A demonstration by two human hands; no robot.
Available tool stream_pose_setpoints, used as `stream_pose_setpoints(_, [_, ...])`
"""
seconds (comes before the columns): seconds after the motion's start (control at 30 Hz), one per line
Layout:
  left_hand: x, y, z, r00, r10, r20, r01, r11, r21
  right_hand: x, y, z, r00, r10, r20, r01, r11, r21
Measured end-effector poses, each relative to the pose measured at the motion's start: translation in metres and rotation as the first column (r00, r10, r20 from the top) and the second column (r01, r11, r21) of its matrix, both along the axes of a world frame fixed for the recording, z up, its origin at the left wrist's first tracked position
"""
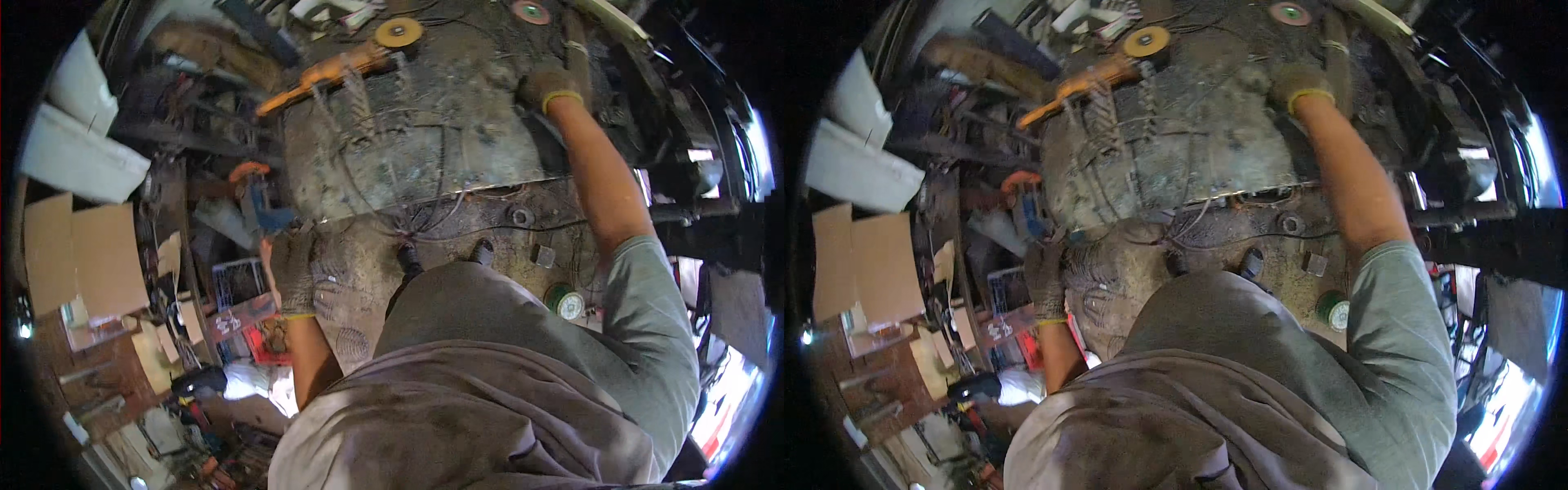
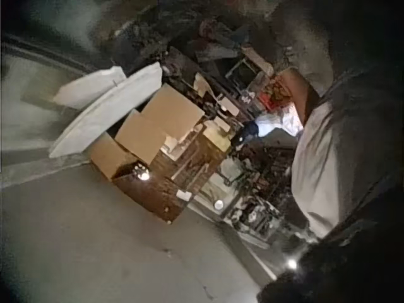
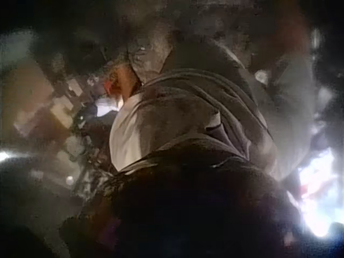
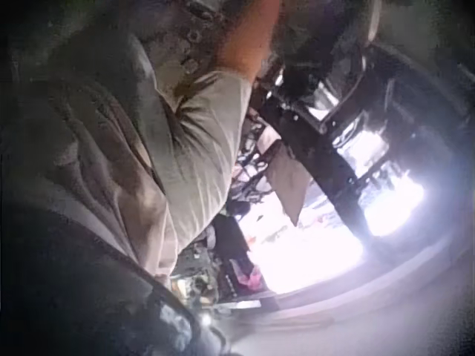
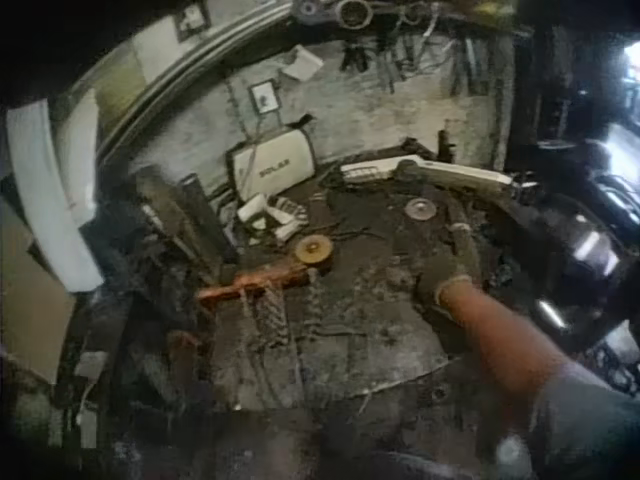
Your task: The person joins metal rods together and secures them using a handheld tool to bend wire or fasteners around the joints, while working in a metal fabrication shop environment.
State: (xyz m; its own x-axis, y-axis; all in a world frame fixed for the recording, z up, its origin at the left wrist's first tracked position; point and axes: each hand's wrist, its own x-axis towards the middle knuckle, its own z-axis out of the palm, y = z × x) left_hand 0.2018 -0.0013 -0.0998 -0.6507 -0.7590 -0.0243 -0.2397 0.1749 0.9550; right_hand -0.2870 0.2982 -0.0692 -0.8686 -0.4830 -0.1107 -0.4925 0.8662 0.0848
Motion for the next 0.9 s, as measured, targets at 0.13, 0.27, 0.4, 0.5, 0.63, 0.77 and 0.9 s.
stream_pose_setpoints(0.13, [0.002,0.028,0.022,0.991,0.123,0.047,-0.122,0.992,-0.021,-0.024,-0.003,-0.030,0.998,0.027,-0.049,-0.027,1.000,-0.010])
stream_pose_setpoints(0.27, [0.018,0.026,0.020,0.983,0.183,0.026,-0.185,0.977,0.106,-0.012,-0.018,-0.014,0.999,0.034,-0.019,-0.032,0.995,0.096])
stream_pose_setpoints(0.4, [-0.004,0.014,0.041,0.996,0.009,0.083,-0.011,1.000,0.023,-0.023,-0.001,-0.040,0.991,0.020,-0.134,-0.024,0.999,-0.034])
stream_pose_setpoints(0.5, [-0.043,0.017,0.080,0.992,-0.114,0.051,0.112,0.993,0.033,-0.009,-0.010,-0.033,0.995,0.007,-0.096,-0.011,0.999,-0.038])
stream_pose_setpoints(0.63, [-0.112,0.024,0.108,0.961,-0.276,0.023,0.272,0.956,0.110,-0.007,-0.006,-0.044,0.998,-0.035,-0.052,0.033,0.999,-0.041])
stream_pose_setpoints(0.77, [-0.168,0.026,0.123,0.923,-0.358,0.144,0.350,0.934,0.077,0.012,-0.011,-0.038,0.993,-0.025,-0.119,0.000,0.979,-0.206])
stream_pose_setpoints(0.9, [-0.195,0.013,0.094,0.900,-0.433,-0.045,0.435,0.893,0.117,0.015,0.012,-0.040,0.978,0.041,-0.203,-0.150,0.815,-0.559])
